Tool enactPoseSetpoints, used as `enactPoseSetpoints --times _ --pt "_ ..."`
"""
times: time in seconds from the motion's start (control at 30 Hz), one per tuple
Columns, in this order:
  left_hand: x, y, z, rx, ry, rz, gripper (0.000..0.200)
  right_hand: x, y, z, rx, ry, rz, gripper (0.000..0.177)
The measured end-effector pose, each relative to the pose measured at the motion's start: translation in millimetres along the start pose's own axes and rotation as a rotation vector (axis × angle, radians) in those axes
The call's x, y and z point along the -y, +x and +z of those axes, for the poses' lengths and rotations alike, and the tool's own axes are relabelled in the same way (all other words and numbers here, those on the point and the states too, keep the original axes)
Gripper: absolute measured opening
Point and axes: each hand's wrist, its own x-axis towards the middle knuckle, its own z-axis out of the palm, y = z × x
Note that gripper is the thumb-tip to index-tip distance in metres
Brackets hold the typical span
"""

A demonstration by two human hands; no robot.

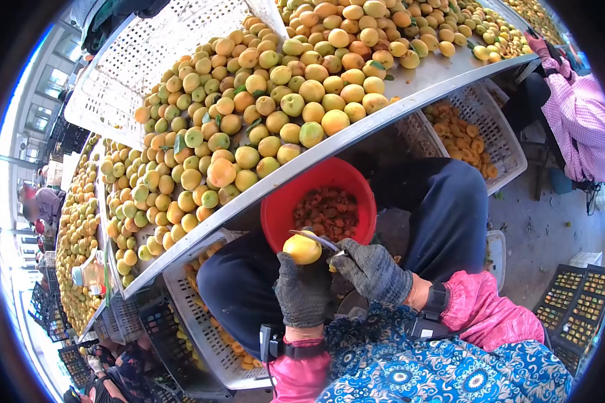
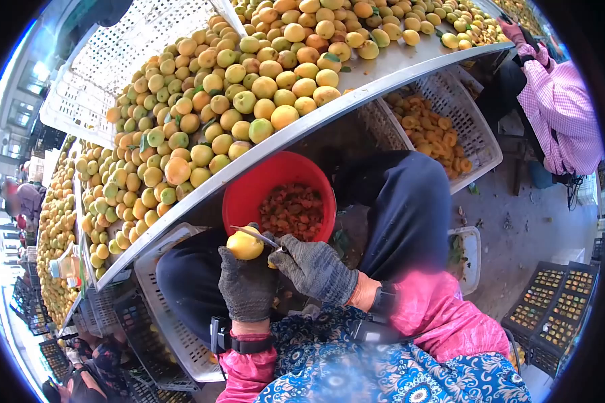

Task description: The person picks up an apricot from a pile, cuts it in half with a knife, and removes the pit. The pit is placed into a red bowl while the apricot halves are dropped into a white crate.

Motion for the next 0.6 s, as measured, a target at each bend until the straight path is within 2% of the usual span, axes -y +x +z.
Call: enactPoseSetpoints --times 0.1,0.2,0.43,0.53,0.6 --pt "0.1 -2.6 0.6 0.021 -0.071 -0.091 0.071 -1.7 -4.5 -1.1 -0.01 -0.117 -0.08 0.038" --pt "5.0 -5.5 10.2 -0.005 0.021 -0.022 0.071 8.4 -5.3 -5.9 -0.045 -0.14 -0.122 0.041" --pt "13.2 -13.6 20.0 -0.011 -0.069 -0.017 0.07 17.7 -11.5 -6.2 -0.063 -0.119 -0.06 0.042" --pt "11.2 -17.7 23.4 0.034 0.01 0.003 0.067 20.8 -14.6 -7.0 -0.01 0.006 0.014 0.041" --pt "9.2 -18.7 28.7 0.057 0.33 0.167 0.065 7.6 -17.8 -4.3 0.013 0.022 -0.038 0.041"
